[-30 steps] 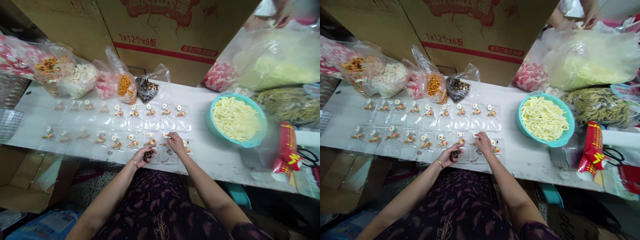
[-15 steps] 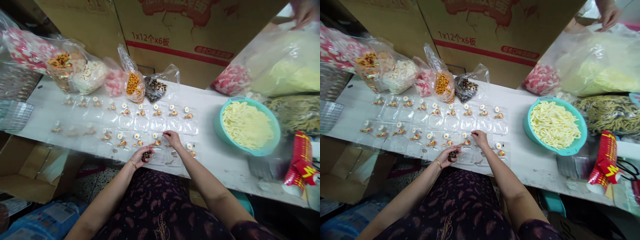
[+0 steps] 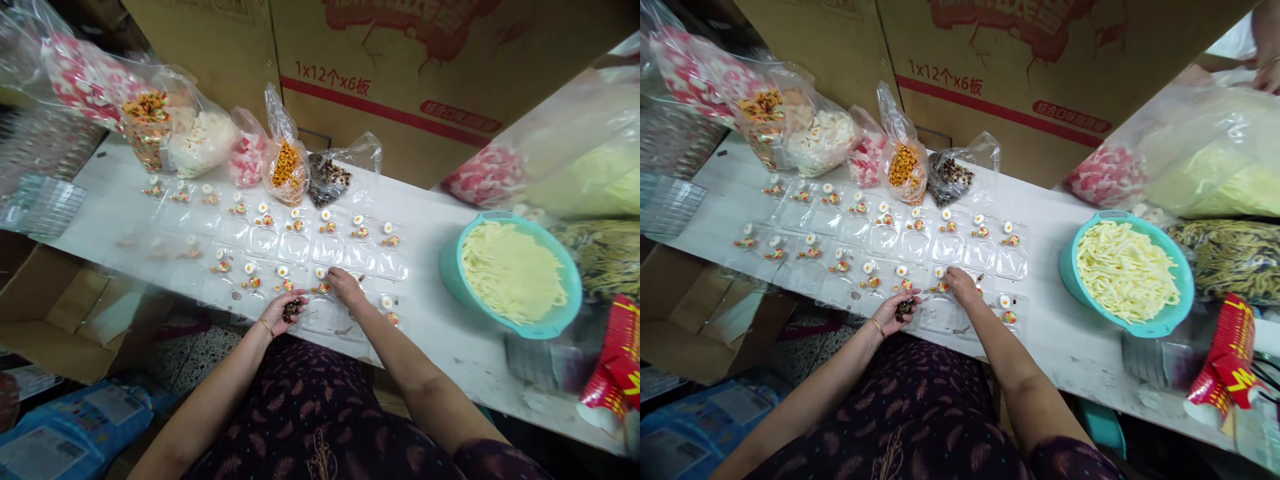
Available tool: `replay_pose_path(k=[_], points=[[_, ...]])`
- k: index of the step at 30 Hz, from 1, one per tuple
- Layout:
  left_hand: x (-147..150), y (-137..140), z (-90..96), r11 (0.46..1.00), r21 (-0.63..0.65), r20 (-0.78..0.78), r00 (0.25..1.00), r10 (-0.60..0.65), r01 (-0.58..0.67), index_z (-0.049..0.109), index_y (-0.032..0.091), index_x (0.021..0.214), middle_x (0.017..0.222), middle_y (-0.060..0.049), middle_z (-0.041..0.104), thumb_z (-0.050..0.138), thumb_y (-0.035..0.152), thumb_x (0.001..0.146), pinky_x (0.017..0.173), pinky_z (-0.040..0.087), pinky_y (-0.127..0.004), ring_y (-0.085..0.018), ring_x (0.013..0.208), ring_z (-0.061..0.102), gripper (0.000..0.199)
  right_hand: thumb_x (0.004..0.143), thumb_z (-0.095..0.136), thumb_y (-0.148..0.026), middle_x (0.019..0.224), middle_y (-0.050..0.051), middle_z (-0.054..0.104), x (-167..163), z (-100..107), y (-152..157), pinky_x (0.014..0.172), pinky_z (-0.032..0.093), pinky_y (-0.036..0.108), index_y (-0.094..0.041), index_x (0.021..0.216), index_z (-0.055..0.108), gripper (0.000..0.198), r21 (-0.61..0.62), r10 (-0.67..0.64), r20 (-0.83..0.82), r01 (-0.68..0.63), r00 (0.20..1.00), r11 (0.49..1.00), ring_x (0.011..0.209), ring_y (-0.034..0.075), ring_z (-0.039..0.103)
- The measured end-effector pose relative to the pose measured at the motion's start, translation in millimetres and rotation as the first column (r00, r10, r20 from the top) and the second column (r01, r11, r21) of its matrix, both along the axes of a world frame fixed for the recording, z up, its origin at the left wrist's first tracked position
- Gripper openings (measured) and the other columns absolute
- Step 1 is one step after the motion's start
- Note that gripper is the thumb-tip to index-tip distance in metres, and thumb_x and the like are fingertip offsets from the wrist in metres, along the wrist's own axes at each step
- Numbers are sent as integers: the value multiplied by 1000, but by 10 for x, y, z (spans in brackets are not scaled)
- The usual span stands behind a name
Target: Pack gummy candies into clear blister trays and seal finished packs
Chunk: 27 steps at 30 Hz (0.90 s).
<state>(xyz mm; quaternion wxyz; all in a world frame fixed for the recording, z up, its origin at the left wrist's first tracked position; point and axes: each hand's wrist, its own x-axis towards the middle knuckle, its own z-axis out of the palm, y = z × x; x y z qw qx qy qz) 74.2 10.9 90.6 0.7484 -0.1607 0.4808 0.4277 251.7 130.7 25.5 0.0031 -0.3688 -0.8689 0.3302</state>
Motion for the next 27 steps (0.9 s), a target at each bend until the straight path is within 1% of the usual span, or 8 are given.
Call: replay_pose_path(k=[4, 7, 14, 16, 19, 21, 24, 27], points=[[21, 25, -8, 1000, -11, 10, 1000, 14, -13, 58, 13, 95, 75, -5, 61, 56, 14, 70, 35, 30, -12, -8, 54, 53, 25, 80, 38, -9, 119, 6, 53, 134, -12, -128, 92, 36, 32, -19, 109, 56, 36, 34, 28, -13, -27, 1000, 999, 108, 17, 46], [43, 50, -5, 997, -51, 41, 998, 58, -56, 58, 12, 94, 76, -6, 63, 54, 15, 73, 37, 34, -14, -9, 55, 55, 22, 80, 37, -7, 126, 8, 48, 148, 26, -183, 92, 35, 35, -18, 119, 49, 42, 90, 42, 48, -46, 998, 995, 109, 20, 43], [95, 123, -5, 983, -66, 74, 982, 175, -170, 59, 11, 90, 78, -8, 66, 47, 15, 76, 53, 50, -24, -13, 61, 60, 19, 78, 40, -5, 123, 9, 50, 23, 117, -183, 83, 39, 39, -19, 114, 54, 41, 114, 44, 185, -65, 982, 991, 100, 24, 48], [100, 124, -10, 981, -38, 76, 978, 195, -193, 59, 11, 90, 81, -9, 66, 47, 15, 76, 61, 52, -29, -16, 68, 62, 19, 78, 40, -6, 123, 10, 50, 15, 158, -185, 84, 40, 38, -17, 111, 55, 38, 94, -39, 120, 28, 992, 995, 101, 23, 49], [104, 120, -20, 979, 2, 102, 974, 205, -206, 59, 10, 91, 87, -12, 66, 46, 15, 76, 70, 52, -35, -20, 81, 63, 20, 80, 42, -12, 118, 11, 53, -22, 273, -219, 88, 40, 33, -16, 107, 58, 31, 2, -186, -104, 187, 977, 982, 105, 20, 49], [106, 121, -35, 979, 12, 104, 974, 202, -204, 59, 9, 91, 86, -11, 66, 46, 15, 76, 72, 51, -37, -20, 82, 63, 21, 81, 46, -18, 108, 8, 58, -78, 369, -260, 86, 41, 31, -18, 101, 60, 25, -79, -154, -248, 138, 956, 987, 100, 17, 52], [90, 124, -83, 985, -13, 75, 982, 174, -173, 60, 10, 88, 77, -8, 66, 48, 15, 75, 73, 51, -37, -18, 72, 63, 19, 78, 53, -19, 88, 5, 62, -183, 470, -316, 79, 42, 30, -20, 89, 64, 16, -116, -7, -317, -32, 948, 993, 86, 16, 55], [7, 108, -147, 991, -36, 65, 989, 131, -129, 61, 10, 84, 76, -8, 67, 49, 15, 74, 75, 50, -37, -19, 72, 64, 16, 77, 53, -13, 79, 4, 61, -278, 470, -340, 74, 43, 28, -18, 78, 65, 13, -166, -71, -348, 13, 935, 986, 79, 14, 54]])
